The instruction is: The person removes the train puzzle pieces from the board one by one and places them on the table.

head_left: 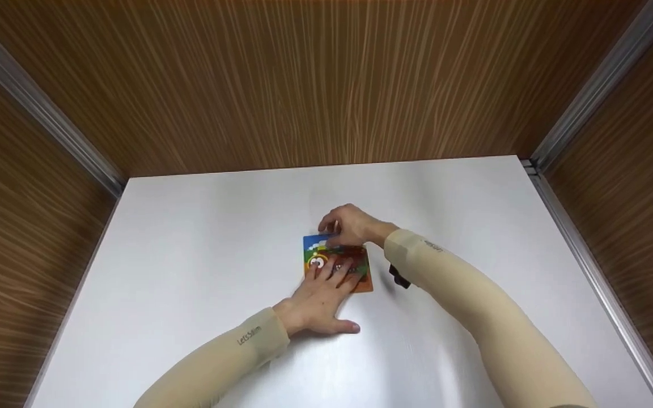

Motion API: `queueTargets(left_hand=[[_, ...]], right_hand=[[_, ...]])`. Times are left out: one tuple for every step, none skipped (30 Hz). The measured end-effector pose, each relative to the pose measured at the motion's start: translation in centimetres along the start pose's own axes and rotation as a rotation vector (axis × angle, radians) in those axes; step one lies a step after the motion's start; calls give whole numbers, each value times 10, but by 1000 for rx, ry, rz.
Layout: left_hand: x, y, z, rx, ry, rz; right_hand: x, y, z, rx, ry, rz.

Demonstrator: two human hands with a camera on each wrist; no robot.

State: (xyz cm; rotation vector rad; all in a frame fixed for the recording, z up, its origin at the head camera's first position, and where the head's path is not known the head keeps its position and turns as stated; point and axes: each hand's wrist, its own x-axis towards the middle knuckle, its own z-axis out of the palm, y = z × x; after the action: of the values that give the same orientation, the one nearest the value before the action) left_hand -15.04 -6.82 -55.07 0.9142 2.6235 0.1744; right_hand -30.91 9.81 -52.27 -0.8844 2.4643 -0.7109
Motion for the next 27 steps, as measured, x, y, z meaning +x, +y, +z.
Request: queueTargets(left_hand=[[0,0,0,2,-1,2],[0,0,0,4,-1,5],[1,1,0,5,-1,7],[1,1,1,4,-1,9],[1,1,1,3,-2,10],[1,1,1,3,-3,11],[1,1,1,3,-4,11],[1,1,1,1,-5,10],[1,0,1,1,-5,9],[1,0,1,2,-4,9],[0,0,0,1,-5,8],[0,0,0,-1,-6,8],[0,0,0,-2,-5,9],[-1,0,0,-2,-4,10],[-1,0,-1,-1,-2,10],[-1,0,-1,0,-1,10],[-1,0,-1,1,-2,10],[-1,0,-1,3,0,10],[-1,0,-1,6,1,10],[-1,0,-1,8,2,11],[-1,0,-1,9,3,11],[0,0,-1,11,4,12],[0,0,-1,12,6,14],[0,0,-1,11,7,15],[0,0,-1,11,10,17],[0,-1,0,11,13,19],[1,-1,0,10,15,21]], right_hand=[[1,1,2,9,-5,0],[2,2,3,14,-7,0],[3,2,5,15,-9,-1],[3,3,7,15,-8,0],[4,4,8,15,-6,-1],[5,4,10,11,-3,-2],[5,5,11,6,3,-6],[6,5,12,-1,11,-11],[6,5,13,-8,21,-14],[7,4,14,-18,31,-16],[8,4,15,-27,40,-19],[8,3,16,-35,50,-20],[8,3,16,-40,59,-17],[8,2,17,-42,66,-12],[9,1,18,-42,71,-5],[9,-1,18,-45,75,5],[9,-2,19,-42,77,17],[9,-3,20,-42,77,30],[8,-5,20,-43,76,45],[8,-6,20,-47,74,59],[8,-7,20,-54,73,74],[8,-9,20,-61,70,89],[8,-10,20,-66,67,102],[8,-10,20,-67,65,114],[8,-11,20,-66,63,124],[9,-11,20,-62,62,132],[9,-11,21,-57,62,138]])
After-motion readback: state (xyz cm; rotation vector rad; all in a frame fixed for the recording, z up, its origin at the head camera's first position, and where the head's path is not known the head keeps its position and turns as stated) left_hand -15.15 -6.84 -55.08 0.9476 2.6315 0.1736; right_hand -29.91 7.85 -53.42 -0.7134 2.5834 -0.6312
